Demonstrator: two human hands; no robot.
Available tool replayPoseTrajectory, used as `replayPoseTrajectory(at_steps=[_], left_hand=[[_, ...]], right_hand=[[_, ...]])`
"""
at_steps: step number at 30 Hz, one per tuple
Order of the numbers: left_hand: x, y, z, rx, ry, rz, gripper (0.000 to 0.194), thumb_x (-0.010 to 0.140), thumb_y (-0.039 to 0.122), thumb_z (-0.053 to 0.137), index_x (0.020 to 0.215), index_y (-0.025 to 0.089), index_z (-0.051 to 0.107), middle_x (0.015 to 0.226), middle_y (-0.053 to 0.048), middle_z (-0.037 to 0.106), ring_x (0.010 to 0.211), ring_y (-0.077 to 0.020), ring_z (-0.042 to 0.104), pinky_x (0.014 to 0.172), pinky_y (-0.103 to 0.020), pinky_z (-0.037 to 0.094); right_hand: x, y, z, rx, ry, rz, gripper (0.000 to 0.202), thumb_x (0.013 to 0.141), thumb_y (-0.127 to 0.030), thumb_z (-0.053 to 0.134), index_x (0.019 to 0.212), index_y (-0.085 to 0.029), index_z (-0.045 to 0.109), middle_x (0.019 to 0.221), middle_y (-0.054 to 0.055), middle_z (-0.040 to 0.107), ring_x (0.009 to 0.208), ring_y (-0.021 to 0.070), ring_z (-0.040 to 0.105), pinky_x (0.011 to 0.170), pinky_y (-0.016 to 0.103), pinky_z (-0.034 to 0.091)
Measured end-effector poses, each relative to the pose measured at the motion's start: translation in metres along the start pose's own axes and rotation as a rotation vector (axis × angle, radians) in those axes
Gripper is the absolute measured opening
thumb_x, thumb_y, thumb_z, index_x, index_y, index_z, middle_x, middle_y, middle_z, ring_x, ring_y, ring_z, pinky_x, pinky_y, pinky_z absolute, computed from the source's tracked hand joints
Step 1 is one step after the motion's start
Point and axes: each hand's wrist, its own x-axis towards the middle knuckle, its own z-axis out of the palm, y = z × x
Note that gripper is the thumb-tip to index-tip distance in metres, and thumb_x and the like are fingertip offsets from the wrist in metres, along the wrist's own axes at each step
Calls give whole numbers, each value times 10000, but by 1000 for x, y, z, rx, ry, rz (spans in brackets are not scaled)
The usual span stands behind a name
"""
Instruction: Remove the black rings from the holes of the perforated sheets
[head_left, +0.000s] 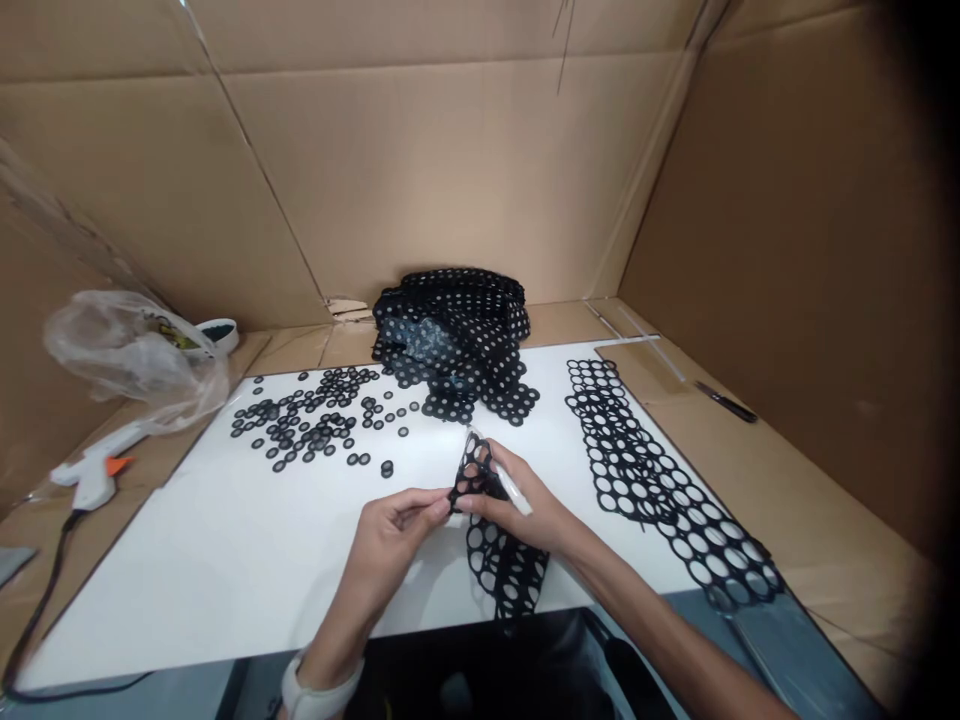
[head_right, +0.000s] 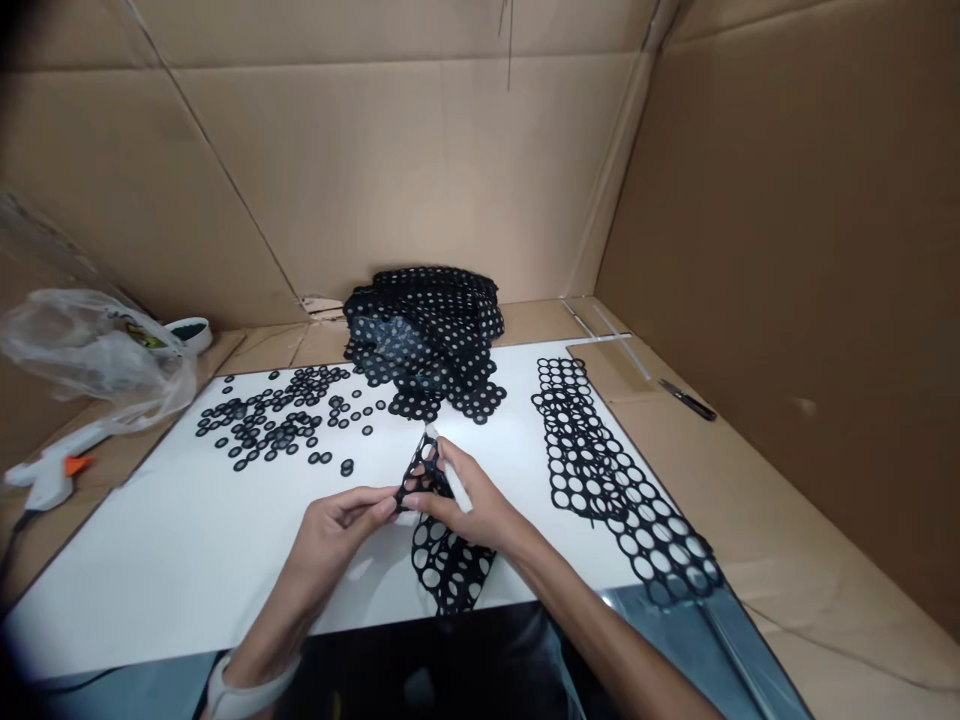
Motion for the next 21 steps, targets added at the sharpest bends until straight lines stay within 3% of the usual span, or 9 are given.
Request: replayPoseTrajectory(at_steps=[3,7,10,15,18,21], left_hand=[[-2,7,-7,-74,-71,-70,366,875,522,894,1025,188,886,1025,-107,870,917,-235,801,884,-319,647],[-1,14,-8,-19,-45,-42,442,889,595,854,984,164,824,909,-106,841,852,-243,800,833,-335,644],[5,15,-12,53,83,12,475,891,635,823,967,172,754,818,-87,811,802,-257,801,807,-361,642],[16,20,-37,329,495,206,359,1014,563,679,1082,213,720,904,-60,806,878,-243,793,859,-363,613],[16,27,-50,551,534,338,278,1025,487,683,1126,246,776,1112,-66,802,970,-237,774,913,-367,612],[13,26,-47,643,525,449,267,1042,451,661,1163,247,784,1196,-75,789,958,-232,756,898,-371,627]], right_hand=[[-1,0,0,62,-25,26,305,947,-407,872,1110,-256,663,1067,26,738,997,251,686,972,405,541],[-1,-2,2,112,-24,77,346,907,-420,901,1101,-253,669,1057,22,739,1009,251,693,984,408,554],[-2,-3,3,103,32,115,365,885,-437,908,1094,-255,670,1070,26,745,1053,264,703,983,409,573],[-5,0,3,88,194,159,421,865,-465,905,1168,-275,684,1124,32,764,1142,282,715,1086,451,563],[-4,0,4,159,271,223,510,813,-480,934,1216,-289,686,1171,44,775,1193,307,724,1106,484,570],[-3,-1,7,223,259,271,503,768,-476,959,1163,-290,710,1181,53,789,1215,332,731,1093,505,588]])
